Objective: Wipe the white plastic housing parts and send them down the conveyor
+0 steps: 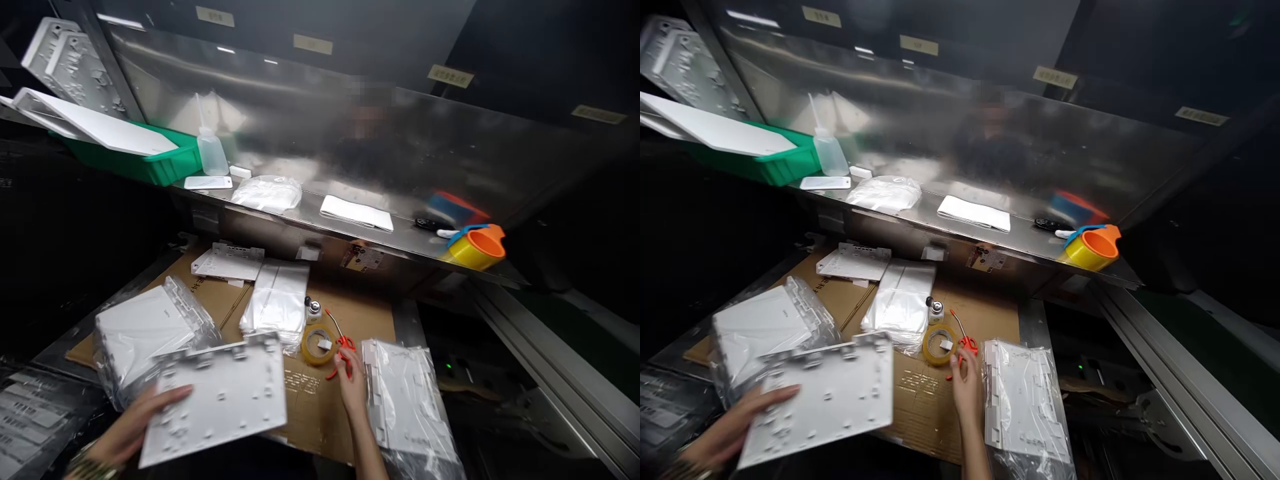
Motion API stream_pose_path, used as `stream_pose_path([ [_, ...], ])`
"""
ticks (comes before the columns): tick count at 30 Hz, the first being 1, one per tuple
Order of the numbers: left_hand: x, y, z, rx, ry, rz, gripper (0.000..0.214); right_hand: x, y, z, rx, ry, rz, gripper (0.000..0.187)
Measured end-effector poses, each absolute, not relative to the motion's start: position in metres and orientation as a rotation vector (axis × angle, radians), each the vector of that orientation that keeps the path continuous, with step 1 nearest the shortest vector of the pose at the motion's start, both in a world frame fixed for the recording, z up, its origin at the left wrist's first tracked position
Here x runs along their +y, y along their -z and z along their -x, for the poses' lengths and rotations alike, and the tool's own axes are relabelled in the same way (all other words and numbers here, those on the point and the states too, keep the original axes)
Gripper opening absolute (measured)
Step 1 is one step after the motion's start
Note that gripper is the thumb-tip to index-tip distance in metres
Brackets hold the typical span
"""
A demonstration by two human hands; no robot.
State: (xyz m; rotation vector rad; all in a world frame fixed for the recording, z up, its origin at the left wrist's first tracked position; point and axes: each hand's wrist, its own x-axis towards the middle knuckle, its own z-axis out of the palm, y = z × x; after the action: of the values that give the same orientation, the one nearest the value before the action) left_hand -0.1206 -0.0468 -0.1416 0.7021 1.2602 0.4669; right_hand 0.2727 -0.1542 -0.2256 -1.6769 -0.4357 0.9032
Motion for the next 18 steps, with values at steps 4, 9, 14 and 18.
stream_pose_path([
  [4, -0.014, 0.165, 0.032, 0.949, -0.268, -0.906, 0.065, -0.176, 0.203, -0.245, -0.396, -1.190, 1.472, 0.071],
  [9, 0.026, 0.216, -0.036, 0.910, -0.280, -1.251, 0.060, -0.203, 0.179, -0.259, 0.027, -1.264, 1.212, 0.072],
  [14, 0.067, 0.263, -0.038, 0.978, -0.476, -1.694, 0.034, -0.234, 0.162, -0.273, 0.231, -1.037, 1.040, 0.077],
  [18, 0.095, 0.280, -0.032, 0.998, -0.451, -1.869, 0.029, -0.250, 0.148, -0.272, 0.316, -0.873, 0.966, 0.075],
])
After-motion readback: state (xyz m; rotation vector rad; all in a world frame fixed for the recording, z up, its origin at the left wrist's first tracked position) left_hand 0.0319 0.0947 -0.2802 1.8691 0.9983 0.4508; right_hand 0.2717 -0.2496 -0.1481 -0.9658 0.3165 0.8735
